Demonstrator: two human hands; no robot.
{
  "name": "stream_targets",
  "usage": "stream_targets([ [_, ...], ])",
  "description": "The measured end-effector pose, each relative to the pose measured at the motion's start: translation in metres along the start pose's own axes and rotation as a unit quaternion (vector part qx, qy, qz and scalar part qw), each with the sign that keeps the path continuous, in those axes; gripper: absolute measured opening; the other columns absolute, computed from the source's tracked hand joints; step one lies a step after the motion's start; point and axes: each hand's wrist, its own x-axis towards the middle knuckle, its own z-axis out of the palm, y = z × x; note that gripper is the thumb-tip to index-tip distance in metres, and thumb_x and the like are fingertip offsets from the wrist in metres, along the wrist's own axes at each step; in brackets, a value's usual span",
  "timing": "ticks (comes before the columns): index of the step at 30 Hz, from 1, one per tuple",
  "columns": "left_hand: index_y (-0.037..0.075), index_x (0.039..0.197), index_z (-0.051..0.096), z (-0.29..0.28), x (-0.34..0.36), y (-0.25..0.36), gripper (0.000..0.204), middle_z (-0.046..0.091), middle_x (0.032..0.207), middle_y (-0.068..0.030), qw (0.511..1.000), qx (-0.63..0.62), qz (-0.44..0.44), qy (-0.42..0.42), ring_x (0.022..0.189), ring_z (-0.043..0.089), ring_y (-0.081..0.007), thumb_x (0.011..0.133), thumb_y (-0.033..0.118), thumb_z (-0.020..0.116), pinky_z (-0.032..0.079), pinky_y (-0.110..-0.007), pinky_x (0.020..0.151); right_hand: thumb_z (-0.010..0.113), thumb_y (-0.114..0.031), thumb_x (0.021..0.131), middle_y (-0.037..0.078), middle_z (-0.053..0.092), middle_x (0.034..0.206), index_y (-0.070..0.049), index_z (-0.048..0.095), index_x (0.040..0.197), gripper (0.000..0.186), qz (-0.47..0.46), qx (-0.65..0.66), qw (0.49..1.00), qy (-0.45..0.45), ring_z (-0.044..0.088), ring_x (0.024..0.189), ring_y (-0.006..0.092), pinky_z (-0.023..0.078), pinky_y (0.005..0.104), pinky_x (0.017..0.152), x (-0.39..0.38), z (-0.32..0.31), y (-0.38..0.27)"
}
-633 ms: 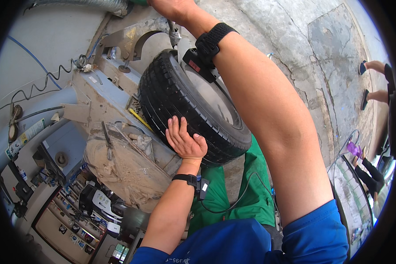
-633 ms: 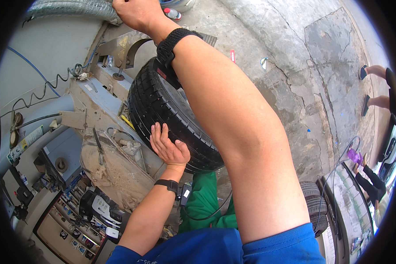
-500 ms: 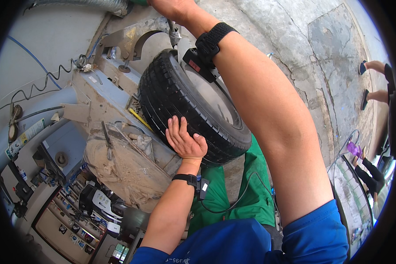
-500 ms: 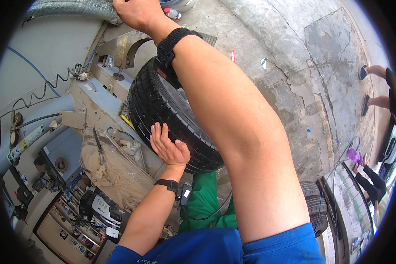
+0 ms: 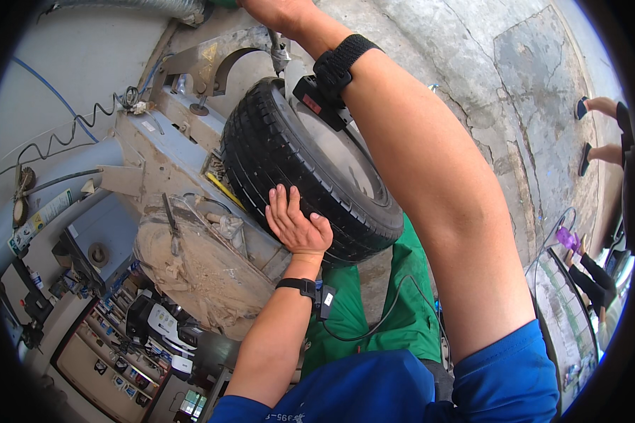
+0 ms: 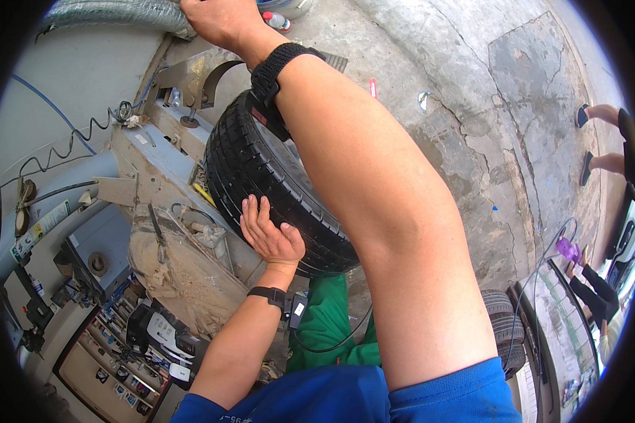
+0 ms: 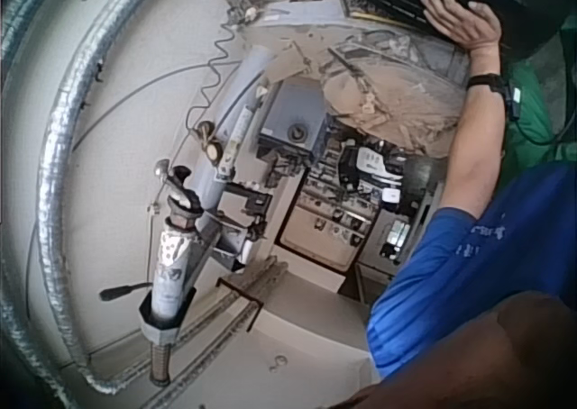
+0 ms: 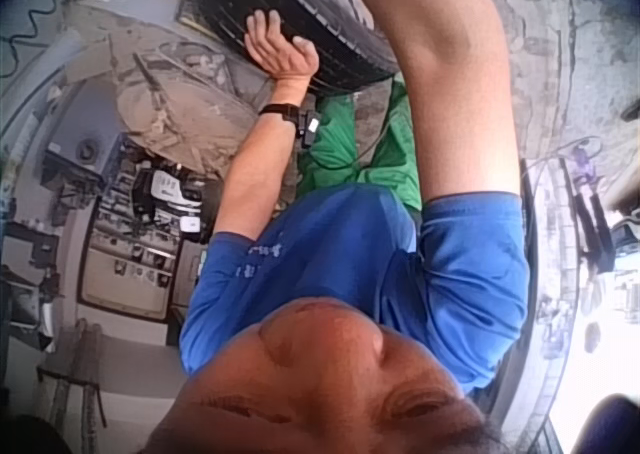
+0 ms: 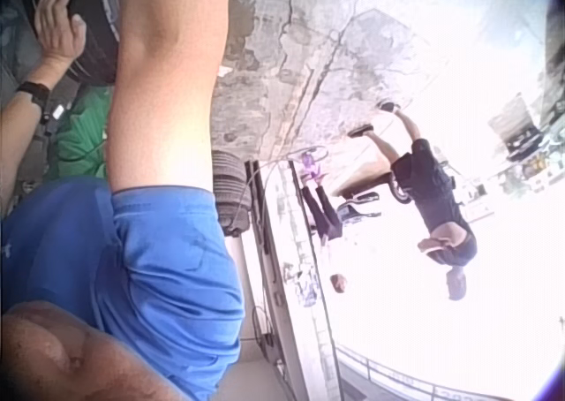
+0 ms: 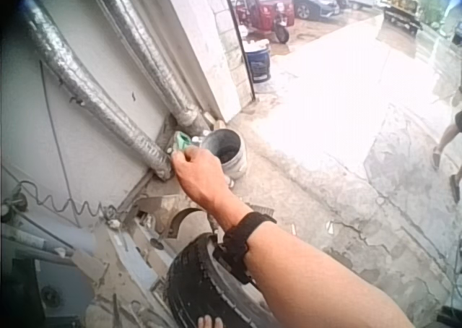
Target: The person uses a tire-changing machine to remove a tire from a rim and then mount a new tire onto the rim.
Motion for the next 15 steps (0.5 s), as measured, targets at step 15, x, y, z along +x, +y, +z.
stream_targets([
  [15, -0.002, 0.146, 0.045, 0.0011, -0.0015, -0.0009, 0.064, 0.045, 0.152, -0.0248, 1.000, 0.000, -0.003, -0.001, 0.146, 0.039, -0.0427, 0.088, 0.024, 0.042, 0.022, -0.057, 0.121, 0.052, -0.038, 0.095, 0.033, 0.067, 0.094, 0.004, 0.070, 0.092, 0.046, 0.001, 0.004, 1.000, 0.003, 0.067, 0.097, 0.0497, 0.052, 0.0537, 0.089, -0.0005, 0.0005, 0.0005],
])
